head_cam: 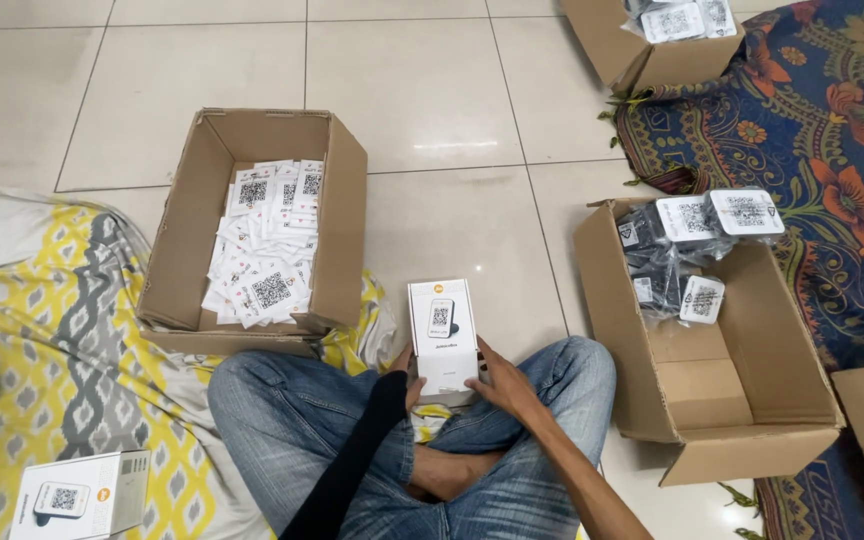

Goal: The person labels and packs small electronic components into cardboard boxes while sitting on the floor.

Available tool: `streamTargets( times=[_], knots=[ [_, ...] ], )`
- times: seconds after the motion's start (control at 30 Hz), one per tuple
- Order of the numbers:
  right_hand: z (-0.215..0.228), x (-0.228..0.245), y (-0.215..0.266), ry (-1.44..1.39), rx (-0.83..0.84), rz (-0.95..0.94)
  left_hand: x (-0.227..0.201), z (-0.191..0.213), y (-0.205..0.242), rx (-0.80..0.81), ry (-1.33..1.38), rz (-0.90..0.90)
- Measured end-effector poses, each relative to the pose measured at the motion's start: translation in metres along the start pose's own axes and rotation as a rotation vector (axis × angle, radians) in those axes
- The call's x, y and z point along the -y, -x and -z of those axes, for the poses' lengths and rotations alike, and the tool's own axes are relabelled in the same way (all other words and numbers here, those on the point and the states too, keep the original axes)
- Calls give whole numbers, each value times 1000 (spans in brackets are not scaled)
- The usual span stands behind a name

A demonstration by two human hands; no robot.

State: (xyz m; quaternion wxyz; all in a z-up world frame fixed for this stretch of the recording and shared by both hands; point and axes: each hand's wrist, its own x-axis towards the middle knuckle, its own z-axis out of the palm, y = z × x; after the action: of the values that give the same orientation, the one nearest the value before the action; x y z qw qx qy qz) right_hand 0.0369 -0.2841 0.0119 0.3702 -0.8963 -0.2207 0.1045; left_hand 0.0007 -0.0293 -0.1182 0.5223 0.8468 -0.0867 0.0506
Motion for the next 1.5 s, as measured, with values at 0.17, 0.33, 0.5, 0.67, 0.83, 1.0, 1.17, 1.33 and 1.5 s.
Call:
streamTargets(
  times=[0.17, 0.33, 0.5, 0.67, 0.83, 1.0, 1.17, 1.33, 1.5],
  knots=[
    [22, 27, -16, 176, 73, -115, -82, 47, -40, 197, -305, 77],
    [7, -33, -93, 335, 66, 54, 4, 26, -110, 347, -670, -94],
    [56, 29, -201, 589, -390, 327, -71, 26, -266, -160, -514, -224],
    [-15, -15, -168, 119, -118, 95, 35, -19, -220, 120, -587, -38],
    [-74, 13, -51, 390, -83, 236, 61, -53, -63, -148, -1061, -203],
    [-92, 71, -15, -161, 72, 144, -70, 71, 40, -144, -22, 107],
    [-105, 221, -60, -549, 118, 318, -80, 245, 122, -718, -298, 120],
    [-234, 284, -71, -788, 703, 379, 20, 367, 234, -1092, -684, 276],
    [-310, 274, -61, -656, 911, 80, 70, 389, 324, -1080, -726, 852]
  ],
)
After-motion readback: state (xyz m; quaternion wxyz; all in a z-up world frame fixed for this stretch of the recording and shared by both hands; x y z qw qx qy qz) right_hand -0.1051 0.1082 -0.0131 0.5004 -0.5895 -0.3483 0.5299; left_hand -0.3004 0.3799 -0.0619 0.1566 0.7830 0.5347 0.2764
